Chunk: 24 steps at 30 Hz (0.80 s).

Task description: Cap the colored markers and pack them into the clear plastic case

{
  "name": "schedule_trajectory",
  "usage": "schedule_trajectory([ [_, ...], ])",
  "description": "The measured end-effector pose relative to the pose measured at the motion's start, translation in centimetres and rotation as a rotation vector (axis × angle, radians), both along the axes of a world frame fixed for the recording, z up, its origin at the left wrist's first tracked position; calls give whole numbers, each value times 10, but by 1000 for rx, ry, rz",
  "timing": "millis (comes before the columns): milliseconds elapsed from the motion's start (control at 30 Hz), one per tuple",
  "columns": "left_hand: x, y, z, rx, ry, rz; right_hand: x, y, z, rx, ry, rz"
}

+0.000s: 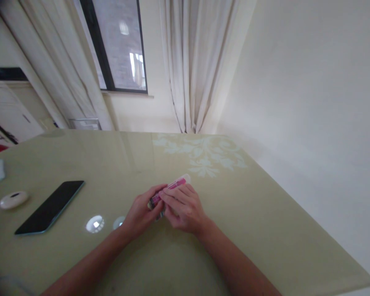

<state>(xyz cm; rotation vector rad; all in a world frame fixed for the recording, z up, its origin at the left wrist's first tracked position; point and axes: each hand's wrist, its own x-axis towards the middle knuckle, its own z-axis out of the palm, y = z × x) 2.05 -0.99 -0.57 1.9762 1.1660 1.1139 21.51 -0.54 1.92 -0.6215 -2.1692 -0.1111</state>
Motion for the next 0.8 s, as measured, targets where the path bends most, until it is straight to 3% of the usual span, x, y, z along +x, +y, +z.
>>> schedule_trajectory([
  [400,2,1,0,21,-2,32,-7,-3,-1,-18,47,-24],
  [500,1,0,2,44,10,40,1,1,-3,-30,113,-37],
  [633,-5,2,2,99,68,78,24,16,0,-10,243,-224],
  [700,-9,4,2,153,83,83,33,23,2,-31,214,-270],
  [800,-12,5,3,256,98,19,37,27,1,-83,90,-229],
])
